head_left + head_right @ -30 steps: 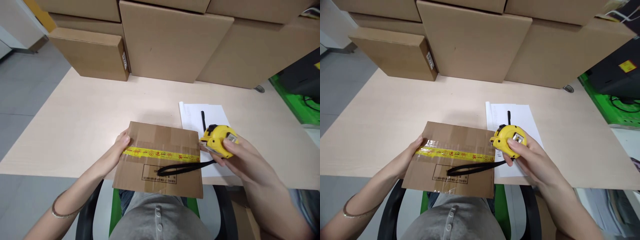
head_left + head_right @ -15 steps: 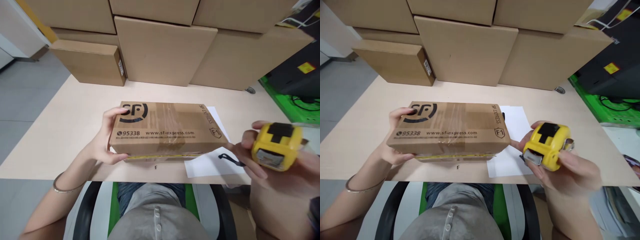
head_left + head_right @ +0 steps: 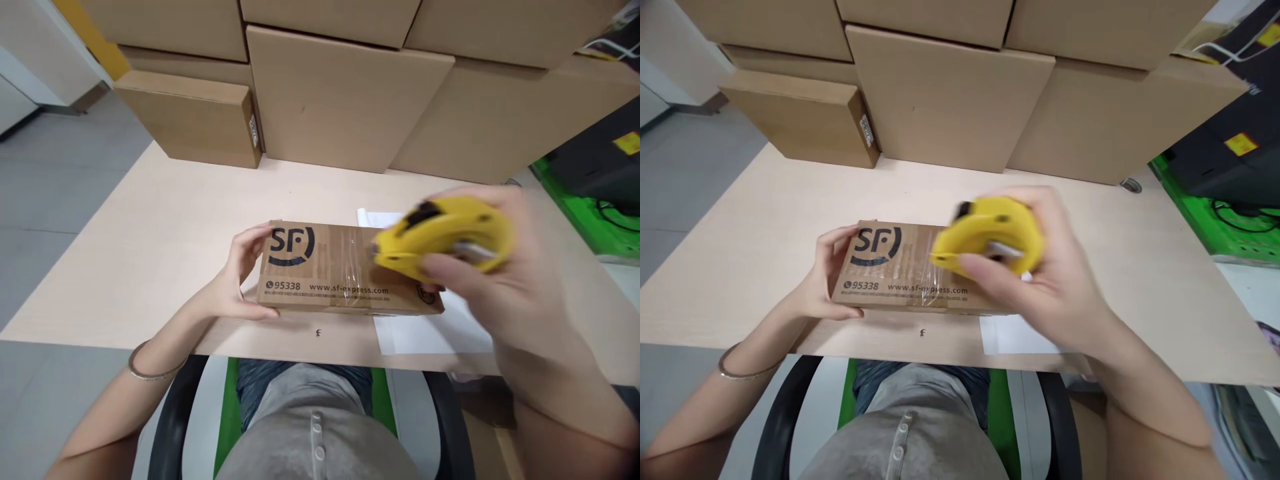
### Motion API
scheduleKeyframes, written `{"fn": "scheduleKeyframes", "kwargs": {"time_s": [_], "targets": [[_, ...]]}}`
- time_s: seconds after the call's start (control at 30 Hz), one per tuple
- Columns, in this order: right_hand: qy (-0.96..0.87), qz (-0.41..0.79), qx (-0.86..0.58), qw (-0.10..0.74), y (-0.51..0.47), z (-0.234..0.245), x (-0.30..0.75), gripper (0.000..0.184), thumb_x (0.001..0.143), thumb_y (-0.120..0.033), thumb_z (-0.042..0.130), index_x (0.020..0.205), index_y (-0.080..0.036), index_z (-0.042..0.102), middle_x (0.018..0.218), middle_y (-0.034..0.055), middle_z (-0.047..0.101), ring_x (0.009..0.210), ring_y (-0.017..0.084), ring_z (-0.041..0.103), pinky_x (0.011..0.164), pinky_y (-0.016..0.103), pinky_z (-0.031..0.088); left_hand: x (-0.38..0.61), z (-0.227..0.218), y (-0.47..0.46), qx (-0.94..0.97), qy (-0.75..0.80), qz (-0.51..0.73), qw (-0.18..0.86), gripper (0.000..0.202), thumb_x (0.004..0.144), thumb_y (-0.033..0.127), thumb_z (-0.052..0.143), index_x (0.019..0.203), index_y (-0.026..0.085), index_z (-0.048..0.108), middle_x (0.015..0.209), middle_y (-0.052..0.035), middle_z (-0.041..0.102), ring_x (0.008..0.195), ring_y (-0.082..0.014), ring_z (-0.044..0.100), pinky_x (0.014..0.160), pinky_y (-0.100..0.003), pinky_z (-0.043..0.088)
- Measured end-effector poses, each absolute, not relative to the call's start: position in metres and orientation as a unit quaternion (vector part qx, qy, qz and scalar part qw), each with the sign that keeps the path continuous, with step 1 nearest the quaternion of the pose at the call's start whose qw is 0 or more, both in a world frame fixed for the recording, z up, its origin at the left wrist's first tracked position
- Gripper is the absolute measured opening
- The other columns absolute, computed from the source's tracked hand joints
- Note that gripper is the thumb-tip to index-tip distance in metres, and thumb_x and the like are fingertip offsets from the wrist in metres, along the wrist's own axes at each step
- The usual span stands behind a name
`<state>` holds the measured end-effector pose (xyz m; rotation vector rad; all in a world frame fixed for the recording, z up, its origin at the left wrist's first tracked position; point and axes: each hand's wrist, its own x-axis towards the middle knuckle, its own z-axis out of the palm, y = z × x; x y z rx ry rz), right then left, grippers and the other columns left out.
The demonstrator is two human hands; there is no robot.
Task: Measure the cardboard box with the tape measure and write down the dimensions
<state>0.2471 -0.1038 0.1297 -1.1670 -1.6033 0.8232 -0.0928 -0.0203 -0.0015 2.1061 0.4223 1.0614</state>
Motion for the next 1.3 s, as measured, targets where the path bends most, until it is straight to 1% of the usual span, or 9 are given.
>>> {"fn": "scheduleKeyframes", "kwargs": {"time_s": [0.13,0.23,0.3,0.5,0.67,0.83,0.93,1.07,1.3], "targets": [[-0.836,0.265,-0.383,0.291,-0.061,0.145,0.187,0.045,0.098,-0.052,0.071,0.132,-0.029,0.053,0.124,0.0046,0.075,0.093,0.025,0.075,0.075,0.038,0.060,-0.088,-0.013,-0.023,0.784,0.163,0.460,0.384,0.142,0.054,0.051,0.106,0.169,0.040,0.024,0.168,-0.0156,0.043,0.152,-0.0438,0.051,0.123,-0.062,0.050],[-0.880,0.247,-0.357,0.193,-0.042,0.147,0.158,0.038,0.105,-0.046,0.061,0.136,-0.027,0.050,0.119,0.0043,0.077,0.085,0.023,0.074,0.076,0.036,0.055,-0.085,-0.021,-0.026,0.792,0.153,0.465,0.365,0.141,0.061,0.051,0.103,0.171,0.044,0.014,0.173,-0.0130,0.034,0.155,-0.0420,0.046,0.122,-0.064,0.050],[-0.887,0.249,-0.347,0.175,-0.037,0.145,0.155,0.034,0.106,-0.042,0.058,0.136,-0.028,0.049,0.117,0.0037,0.078,0.084,0.022,0.074,0.076,0.035,0.054,-0.084,-0.023,-0.028,0.789,0.154,0.475,0.359,0.141,0.061,0.050,0.103,0.170,0.045,0.013,0.170,-0.0134,0.036,0.154,-0.0414,0.048,0.120,-0.065,0.051],[-0.859,0.267,-0.387,0.203,-0.046,0.139,0.202,0.042,0.099,-0.047,0.069,0.134,-0.030,0.055,0.113,0.0040,0.078,0.087,0.023,0.076,0.070,0.034,0.059,-0.076,-0.021,-0.026,0.790,0.146,0.504,0.318,0.129,0.060,0.054,0.101,0.165,0.043,0.029,0.163,-0.0135,0.045,0.150,-0.0400,0.052,0.117,-0.063,0.054],[-0.828,0.223,-0.439,0.270,-0.071,0.129,0.279,0.047,0.094,-0.040,0.077,0.138,-0.037,0.061,0.132,0.0040,0.074,0.095,0.024,0.077,0.073,0.035,0.065,-0.077,-0.020,-0.023,0.804,0.132,0.512,0.273,0.103,0.068,0.059,0.094,0.158,0.039,0.046,0.158,-0.0130,0.052,0.150,-0.0404,0.050,0.115,-0.065,0.055],[-0.787,0.165,-0.485,0.344,-0.092,0.110,0.340,0.052,0.086,-0.027,0.084,0.133,-0.041,0.067,0.124,0.0038,0.074,0.093,0.023,0.077,0.072,0.033,0.066,-0.079,-0.017,-0.020,0.816,0.121,0.509,0.247,0.104,0.068,0.058,0.093,0.159,0.034,0.047,0.156,-0.0145,0.053,0.147,-0.0394,0.052,0.112,-0.062,0.057],[-0.763,0.182,-0.500,0.366,-0.098,0.100,0.354,0.049,0.085,-0.031,0.085,0.130,-0.042,0.068,0.121,0.0023,0.073,0.088,0.022,0.076,0.067,0.033,0.065,-0.078,-0.015,-0.017,0.819,0.110,0.512,0.232,0.103,0.071,0.057,0.092,0.159,0.031,0.046,0.155,-0.0154,0.054,0.146,-0.0378,0.054,0.111,-0.061,0.057],[-0.747,0.196,-0.518,0.367,-0.105,0.092,0.358,0.053,0.084,-0.033,0.086,0.132,-0.045,0.067,0.126,0.0015,0.071,0.098,0.025,0.076,0.072,0.036,0.065,-0.076,-0.014,-0.017,0.818,0.109,0.518,0.227,0.100,0.072,0.058,0.090,0.158,0.030,0.046,0.154,-0.0160,0.054,0.144,-0.0352,0.055,0.108,-0.057,0.059],[-0.745,0.203,-0.507,0.384,-0.107,0.089,0.355,0.053,0.085,-0.031,0.085,0.132,-0.046,0.067,0.120,0.0013,0.074,0.095,0.025,0.076,0.068,0.037,0.065,-0.078,-0.014,-0.017,0.819,0.118,0.514,0.226,0.101,0.069,0.062,0.091,0.155,0.031,0.048,0.152,-0.0168,0.056,0.138,-0.0412,0.057,0.102,-0.064,0.060]]}}
